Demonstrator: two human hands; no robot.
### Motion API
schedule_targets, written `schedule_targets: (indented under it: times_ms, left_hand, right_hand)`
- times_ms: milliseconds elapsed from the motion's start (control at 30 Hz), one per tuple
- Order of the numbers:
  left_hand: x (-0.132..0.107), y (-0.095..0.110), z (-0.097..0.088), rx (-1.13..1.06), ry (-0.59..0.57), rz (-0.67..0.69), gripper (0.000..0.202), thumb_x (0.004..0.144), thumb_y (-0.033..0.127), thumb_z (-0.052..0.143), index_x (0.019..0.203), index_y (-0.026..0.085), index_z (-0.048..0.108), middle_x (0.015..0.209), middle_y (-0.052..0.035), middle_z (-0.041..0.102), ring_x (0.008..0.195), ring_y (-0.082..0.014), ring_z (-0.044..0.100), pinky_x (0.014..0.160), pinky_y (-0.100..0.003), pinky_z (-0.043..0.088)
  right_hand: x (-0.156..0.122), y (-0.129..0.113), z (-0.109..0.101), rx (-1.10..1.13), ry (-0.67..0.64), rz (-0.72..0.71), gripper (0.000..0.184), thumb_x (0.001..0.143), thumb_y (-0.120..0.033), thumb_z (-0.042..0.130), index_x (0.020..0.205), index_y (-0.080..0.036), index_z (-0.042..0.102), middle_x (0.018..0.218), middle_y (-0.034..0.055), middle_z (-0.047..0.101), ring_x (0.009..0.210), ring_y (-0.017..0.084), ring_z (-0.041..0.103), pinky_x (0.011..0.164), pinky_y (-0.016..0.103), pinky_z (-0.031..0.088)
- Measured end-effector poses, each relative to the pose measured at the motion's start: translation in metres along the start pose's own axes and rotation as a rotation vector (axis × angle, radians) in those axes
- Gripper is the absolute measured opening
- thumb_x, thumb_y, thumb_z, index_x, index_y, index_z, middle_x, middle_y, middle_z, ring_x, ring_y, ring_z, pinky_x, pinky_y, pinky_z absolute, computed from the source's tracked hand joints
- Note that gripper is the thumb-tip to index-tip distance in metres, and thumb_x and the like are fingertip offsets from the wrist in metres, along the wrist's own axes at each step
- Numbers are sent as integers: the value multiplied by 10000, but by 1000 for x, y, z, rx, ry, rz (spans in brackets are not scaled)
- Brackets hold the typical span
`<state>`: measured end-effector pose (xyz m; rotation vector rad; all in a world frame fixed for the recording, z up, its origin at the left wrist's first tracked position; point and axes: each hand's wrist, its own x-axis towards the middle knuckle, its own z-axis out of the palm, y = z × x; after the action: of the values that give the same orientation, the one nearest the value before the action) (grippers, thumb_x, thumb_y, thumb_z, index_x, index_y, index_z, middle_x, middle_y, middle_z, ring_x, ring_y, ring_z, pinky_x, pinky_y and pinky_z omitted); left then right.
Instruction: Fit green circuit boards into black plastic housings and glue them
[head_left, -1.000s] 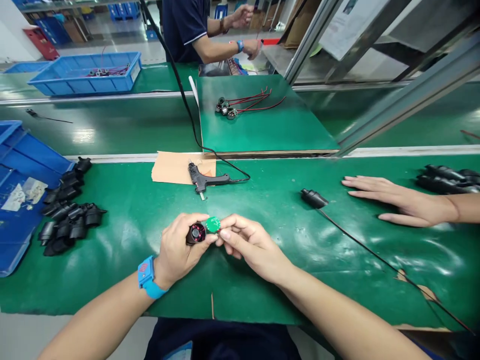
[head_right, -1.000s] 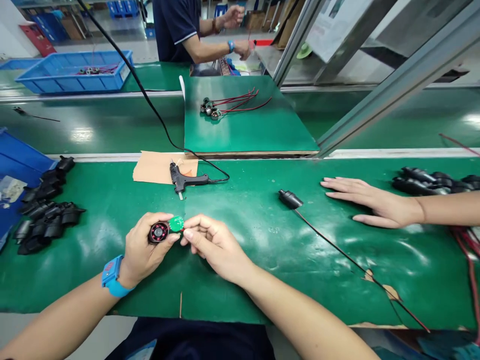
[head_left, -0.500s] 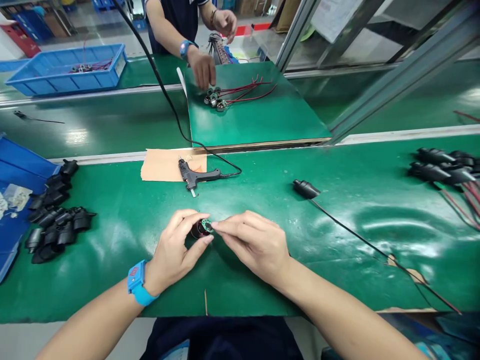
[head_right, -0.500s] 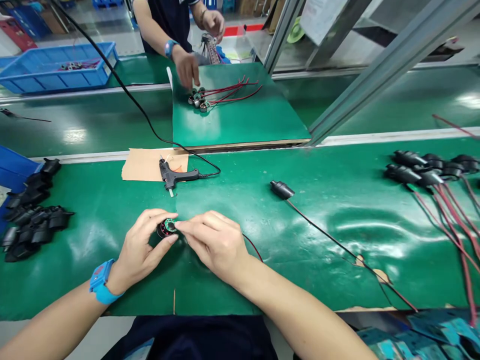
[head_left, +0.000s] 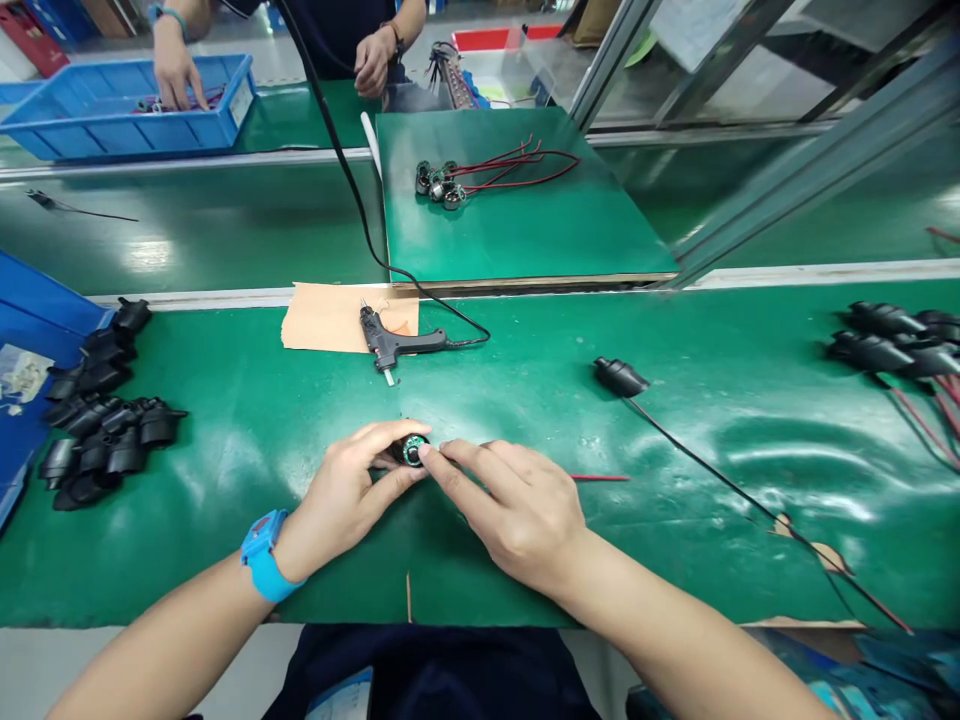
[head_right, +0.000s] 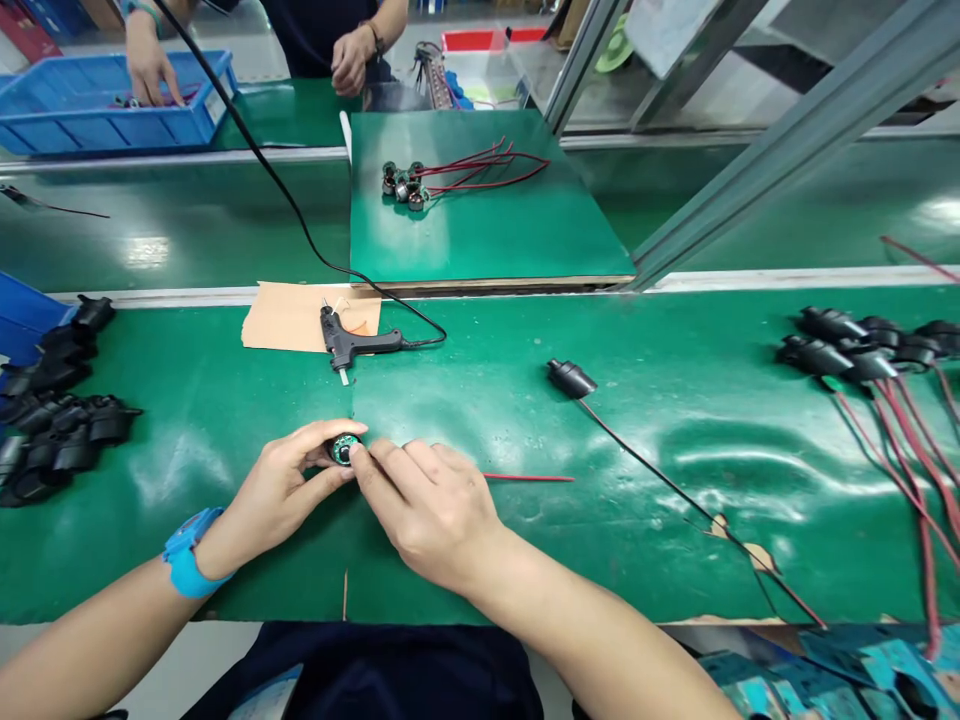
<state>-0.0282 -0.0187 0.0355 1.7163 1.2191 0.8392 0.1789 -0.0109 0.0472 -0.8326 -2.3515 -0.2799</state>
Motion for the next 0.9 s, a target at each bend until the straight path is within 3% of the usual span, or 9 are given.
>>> schedule_targets:
  times_ms: [100,167,233,400,500,633,800,900]
  left_hand:
    - [1,1,1,-159,-25,-69,334,929,278,629,1255,204,635,965,-50,704,730,-147,656,664,-265,583]
    - [3,0,2,-174,-11,-95,286,946,299,595,1200,184,661,709,3,618,561,-119,545,498,-228,482]
    - [4,-1,3,-156,15,-104,252,958,310,572,1140,178,686,598,33,526,485,-102,438,430,-219,388]
    - [6,-4,6,-161,70,-105,227,938,292,591,1112,176,678,762,-33,663,614,-140,587,529,-256,507]
    - [5,-4,8,-177,76,-116,214,926,267,592,1103,178,672,886,-71,703,782,-188,669,616,-285,562]
    - [3,-2,10,-220,60,-155,206,921,232,576,1106,186,652,1066,-96,699,946,-206,675,658,-273,569]
    - [2,1,9,-283,63,-179,169,912,201,570,1076,184,608,1100,-97,678,993,-196,666,721,-272,577]
    - [2,2,8,-408,19,-192,202,917,199,573,1118,186,557,1078,-89,676,943,-171,672,735,-266,577]
  right_hand:
    - [1,-4,-1,-21,-49,-13,264,973,-108,489,1103,-114,719,931,72,771,673,170,604,567,337,457]
    - [1,-4,1,16,-63,-3,266,969,-94,493,1109,-137,714,936,64,770,674,165,610,582,330,480]
    - [-1,-3,3,112,-52,47,265,964,-86,516,1139,-169,697,935,48,768,696,153,632,619,307,515]
    - [-2,3,4,306,-15,212,169,922,-141,656,1081,-192,678,872,23,762,723,139,689,716,282,563]
    - [-1,2,3,287,-11,212,110,916,-142,670,1003,-209,678,832,9,759,673,129,678,667,270,553]
    - [0,-3,3,197,31,153,119,894,-120,690,990,-190,689,781,17,752,637,137,665,618,278,535]
    - [1,-5,7,167,14,103,134,904,-124,675,1018,-193,692,808,16,762,665,152,671,616,301,530]
    - [1,-4,9,206,-21,149,191,919,-252,696,1093,-173,688,894,40,770,718,159,674,645,290,544]
